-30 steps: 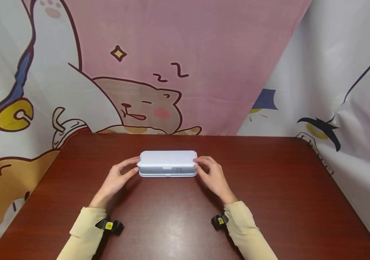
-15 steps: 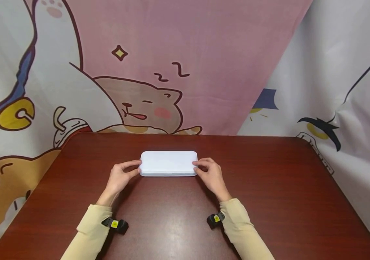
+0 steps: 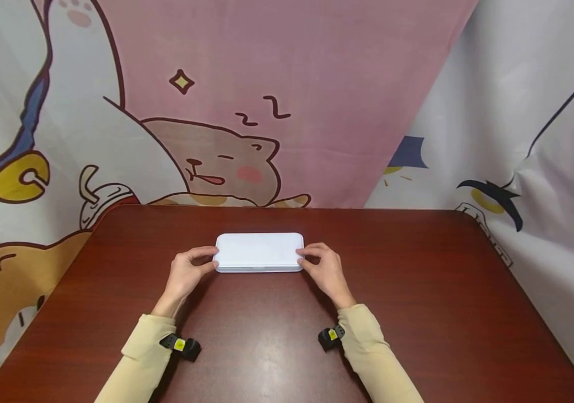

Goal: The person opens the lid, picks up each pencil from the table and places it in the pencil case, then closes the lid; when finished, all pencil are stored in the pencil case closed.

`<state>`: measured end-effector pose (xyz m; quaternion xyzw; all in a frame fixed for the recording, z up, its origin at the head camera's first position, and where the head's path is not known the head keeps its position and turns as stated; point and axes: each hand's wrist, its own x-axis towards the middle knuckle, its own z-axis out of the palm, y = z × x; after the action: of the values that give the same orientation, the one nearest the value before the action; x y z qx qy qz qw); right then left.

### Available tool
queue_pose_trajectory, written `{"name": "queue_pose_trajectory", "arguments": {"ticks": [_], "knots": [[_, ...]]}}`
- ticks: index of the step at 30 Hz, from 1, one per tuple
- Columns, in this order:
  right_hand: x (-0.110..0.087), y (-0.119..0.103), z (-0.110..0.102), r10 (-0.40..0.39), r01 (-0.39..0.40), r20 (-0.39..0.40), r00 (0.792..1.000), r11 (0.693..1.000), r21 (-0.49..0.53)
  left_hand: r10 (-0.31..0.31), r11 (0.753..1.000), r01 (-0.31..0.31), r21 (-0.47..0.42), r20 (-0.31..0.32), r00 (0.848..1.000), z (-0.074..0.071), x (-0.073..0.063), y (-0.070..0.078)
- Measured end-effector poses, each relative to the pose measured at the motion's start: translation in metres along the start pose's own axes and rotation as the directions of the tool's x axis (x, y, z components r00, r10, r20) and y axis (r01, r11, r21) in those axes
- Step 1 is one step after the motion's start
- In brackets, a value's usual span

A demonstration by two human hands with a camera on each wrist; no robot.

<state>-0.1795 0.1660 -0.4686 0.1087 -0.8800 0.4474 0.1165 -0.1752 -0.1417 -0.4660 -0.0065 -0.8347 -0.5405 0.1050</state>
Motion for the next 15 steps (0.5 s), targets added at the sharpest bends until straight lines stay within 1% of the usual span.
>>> {"name": "queue_pose_trajectory", "arguments": {"ticks": [5, 10, 13, 15], "knots": [[0.0003, 0.0002, 0.0016, 0.017, -0.017, 0.015, 1.000, 1.000, 0.003, 0.013, 1.000, -0.013, 0.012, 0.004, 1.000, 0.0013, -0.0003, -0.0013], [0.0006, -0.0004, 0.0027, 0.034, -0.035, 0.046, 0.998, 0.999, 0.026, -0.006, 1.000, 0.006, 0.021, 0.000, 1.000, 0.0016, -0.0019, -0.0035], [0.0024, -0.0012, 0.0009, 0.031, -0.032, 0.063, 0.998, 0.999, 0.023, -0.012, 0.999, 0.012, 0.033, 0.002, 1.000, -0.0008, -0.0015, -0.0024], [0.0032, -0.0014, -0.0018, 0.025, -0.027, 0.075, 0.997, 1.000, 0.017, -0.030, 0.998, 0.029, 0.046, 0.017, 0.999, -0.0037, -0.0008, -0.0010]]}}
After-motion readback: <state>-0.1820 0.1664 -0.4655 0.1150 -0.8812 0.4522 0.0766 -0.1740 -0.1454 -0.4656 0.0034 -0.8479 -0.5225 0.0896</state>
